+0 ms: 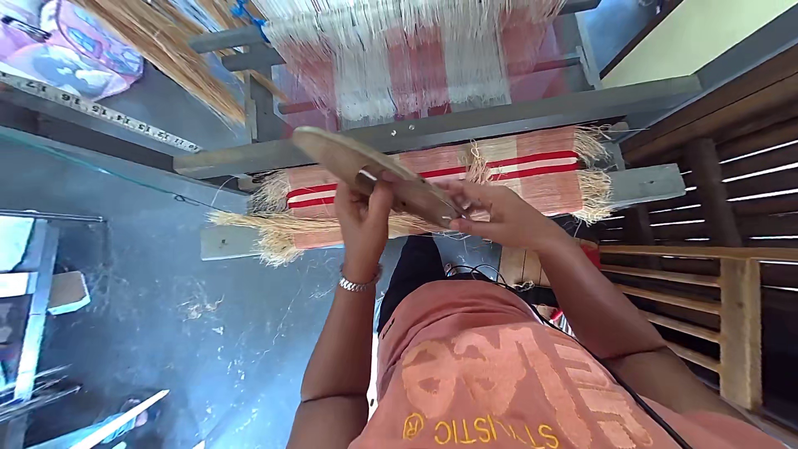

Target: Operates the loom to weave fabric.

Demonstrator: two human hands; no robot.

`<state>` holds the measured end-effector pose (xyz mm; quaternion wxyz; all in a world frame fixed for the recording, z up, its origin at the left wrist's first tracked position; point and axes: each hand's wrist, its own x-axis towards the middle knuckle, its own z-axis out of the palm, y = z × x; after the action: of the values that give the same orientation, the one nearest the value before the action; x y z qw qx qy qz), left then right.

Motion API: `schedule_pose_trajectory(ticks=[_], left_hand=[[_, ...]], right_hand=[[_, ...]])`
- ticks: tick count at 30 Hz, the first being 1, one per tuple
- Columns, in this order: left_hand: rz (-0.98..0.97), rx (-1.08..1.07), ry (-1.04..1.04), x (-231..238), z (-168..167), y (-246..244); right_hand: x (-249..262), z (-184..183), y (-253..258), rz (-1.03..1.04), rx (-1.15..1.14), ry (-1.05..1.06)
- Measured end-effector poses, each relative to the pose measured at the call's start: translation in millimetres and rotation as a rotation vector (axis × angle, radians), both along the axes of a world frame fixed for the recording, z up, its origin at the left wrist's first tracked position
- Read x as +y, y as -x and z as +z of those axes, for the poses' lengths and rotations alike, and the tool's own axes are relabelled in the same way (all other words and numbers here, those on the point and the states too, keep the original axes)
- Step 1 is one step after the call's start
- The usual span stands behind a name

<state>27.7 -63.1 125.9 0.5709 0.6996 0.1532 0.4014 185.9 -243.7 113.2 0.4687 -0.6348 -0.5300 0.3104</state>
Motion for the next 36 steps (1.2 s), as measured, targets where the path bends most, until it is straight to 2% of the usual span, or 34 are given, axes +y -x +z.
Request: schedule_pose_trajectory(ticks=[3, 6, 8, 10, 12, 15, 18, 20, 23, 26, 30, 36], left_hand=[[-0.058, 0.039, 0.168, -19, -14, -10], [-0.303, 0.211, 0.364, -49, -50, -7], [-0.392, 0.292, 0.526, -65, -61, -9], [-0.35, 0.344, 0.496, -70, -65, -6], [-0.267, 0.343, 0.284, -59, -62, 1], [-0.217, 0.192, 0.071, -36, -56, 6], [-0.271, 0.046, 0.176, -27, -54, 4], [-0.3, -0.062, 0.342, -34, -59, -1], [-0.213, -0.188, 0.493, -50, -65, -11], [-0.113, -0.227, 0.45, -65, -62, -17], [-0.006, -0.233, 0.461, -69, -57, -24], [-0.031, -0.21, 0.91, -65, -46, -18]], right_hand=[[3, -11, 8, 0.067, 0.148, 0.001], [4, -23, 17, -0.099, 0.199, -0.064], [4, -23, 20, -0.238, 0.217, -0.107], [2, -21, 22, -0.348, 0.229, -0.117], [0, -21, 23, -0.405, 0.248, -0.123], [-2, -19, 30, -0.398, 0.462, -0.132], [2, -20, 42, -0.352, 0.883, -0.244], [9, -20, 50, -0.359, 0.989, -0.338], [22, -16, 60, -0.43, 0.914, -0.423], [34, -9, 67, -0.492, 0.858, -0.501], [46, -5, 77, -0.532, 0.787, -0.498], [60, -16, 76, -0.563, 0.465, -0.405]])
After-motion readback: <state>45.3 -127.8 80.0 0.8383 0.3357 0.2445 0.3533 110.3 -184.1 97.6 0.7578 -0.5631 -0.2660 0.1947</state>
